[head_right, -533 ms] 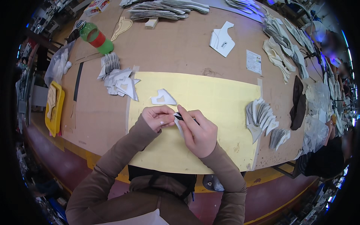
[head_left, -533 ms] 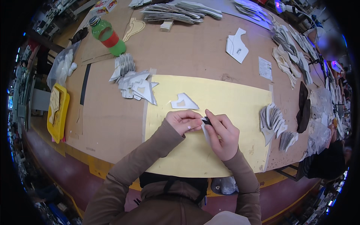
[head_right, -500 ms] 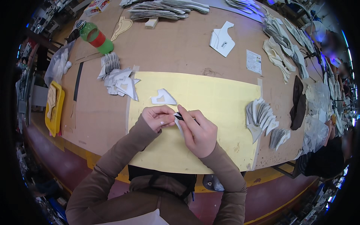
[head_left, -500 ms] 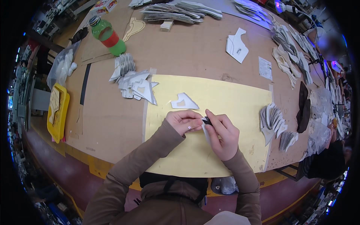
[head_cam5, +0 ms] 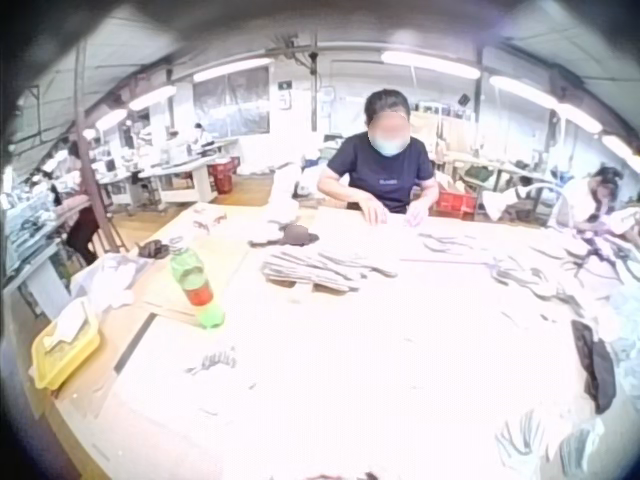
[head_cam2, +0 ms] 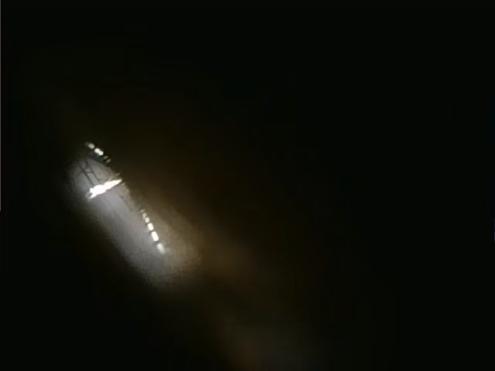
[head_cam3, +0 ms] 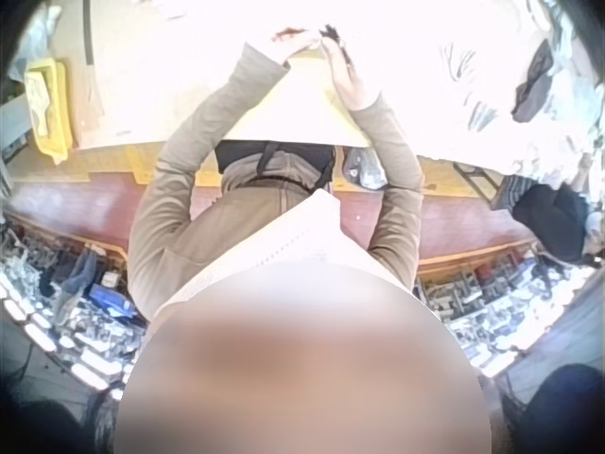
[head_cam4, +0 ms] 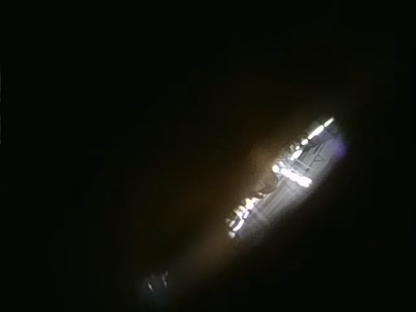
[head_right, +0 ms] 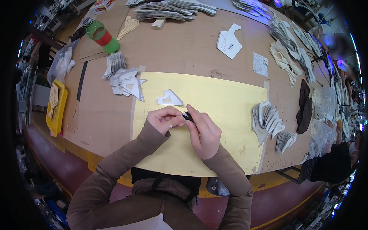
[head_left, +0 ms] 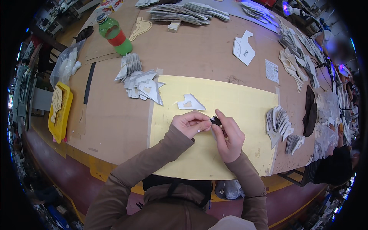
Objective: The person walks through a garment factory, places a pink booklet and phone on a table, then sits at a workbench. They pick up small white fabric pieces and use a utility knife to trim edges, stacking the trimmed pieces on the table.
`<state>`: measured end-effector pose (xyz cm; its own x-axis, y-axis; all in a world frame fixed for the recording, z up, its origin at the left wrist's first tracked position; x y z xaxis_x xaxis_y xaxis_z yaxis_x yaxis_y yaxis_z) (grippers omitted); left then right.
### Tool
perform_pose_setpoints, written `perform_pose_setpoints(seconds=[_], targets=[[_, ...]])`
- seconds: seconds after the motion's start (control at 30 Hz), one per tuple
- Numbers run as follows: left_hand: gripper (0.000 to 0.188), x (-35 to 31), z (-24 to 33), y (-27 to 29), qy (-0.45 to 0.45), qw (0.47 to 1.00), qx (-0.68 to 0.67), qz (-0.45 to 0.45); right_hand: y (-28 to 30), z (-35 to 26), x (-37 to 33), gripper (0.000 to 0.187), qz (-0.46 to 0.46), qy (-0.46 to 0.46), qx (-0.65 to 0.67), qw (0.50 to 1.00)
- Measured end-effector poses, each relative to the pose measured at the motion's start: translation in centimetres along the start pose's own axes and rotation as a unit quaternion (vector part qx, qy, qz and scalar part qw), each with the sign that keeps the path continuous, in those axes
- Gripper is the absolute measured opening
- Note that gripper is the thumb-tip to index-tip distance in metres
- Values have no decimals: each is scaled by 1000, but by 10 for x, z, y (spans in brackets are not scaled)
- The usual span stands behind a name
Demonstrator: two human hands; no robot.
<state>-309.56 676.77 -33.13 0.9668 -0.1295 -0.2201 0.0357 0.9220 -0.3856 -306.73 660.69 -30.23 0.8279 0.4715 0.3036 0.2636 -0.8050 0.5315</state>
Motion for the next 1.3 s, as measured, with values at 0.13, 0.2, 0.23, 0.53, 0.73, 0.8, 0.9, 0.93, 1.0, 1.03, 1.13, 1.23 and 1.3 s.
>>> perform_pose_setpoints(seconds=[0.13, 0.2, 0.23, 0.53, 0.73, 0.8, 0.9, 0.93, 1.0, 1.03, 1.13, 1.23, 1.3], targets=[[17, -1, 1, -2, -24, 1000, 3, 5, 0, 5, 1, 34, 29, 104, -50, 993], [17, -1, 3, -2, -47, 999, 6, 4, 1, 8, 2, 32, 26, 136, -92, 986], [16, -1, 4, -3, -49, 999, 9, 6, 2, 9, 2, 31, 38, 153, -105, 982], [20, 1, 9, 0, 7, 999, 25, 20, -4, 13, -2, 19, -2, -41, 156, 987], [20, 6, 6, 5, 16, 998, 36, 50, 5, 23, -2, 21, 4, -254, 536, 805], [20, 8, 3, 5, 3, 997, 34, 71, 5, 19, -3, 21, -15, -183, 342, 922], [18, 10, -2, 4, -11, 995, 76, 57, -3, 5, -5, 24, -66, -13, 127, 990], [19, 10, -3, 5, -27, 996, 72, 53, -9, 1, -5, 25, -72, 15, 100, 992], [19, 12, -6, 8, -26, 996, 69, 45, -16, -3, -3, 26, -80, 60, 50, 994], [19, 12, -7, 9, -32, 994, 90, 58, -16, -3, -2, 27, -96, 42, 61, 993], [18, 15, -6, 13, -24, 985, 156, 72, -10, 1, 0, 32, -180, -22, 72, 981], [20, 18, 4, 18, -71, 966, 234, 79, 3, 4, 0, 37, -238, -62, 90, 965], [22, 19, 16, 28, -130, 943, 297, 77, 11, 6, 0, 40, -213, -66, 118, 968]])
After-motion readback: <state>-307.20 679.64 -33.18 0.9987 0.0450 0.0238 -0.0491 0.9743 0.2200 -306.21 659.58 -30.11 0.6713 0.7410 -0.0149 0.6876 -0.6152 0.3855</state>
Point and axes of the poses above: each hand's wrist, its own x-axis towards the middle knuckle, its own y-axis out of the back of the hand, z = x × y, the point moved 1 cm from there along x, towards the middle knuckle, and after that the axes turned 6 degrees about -z, right-handed, at the moved point
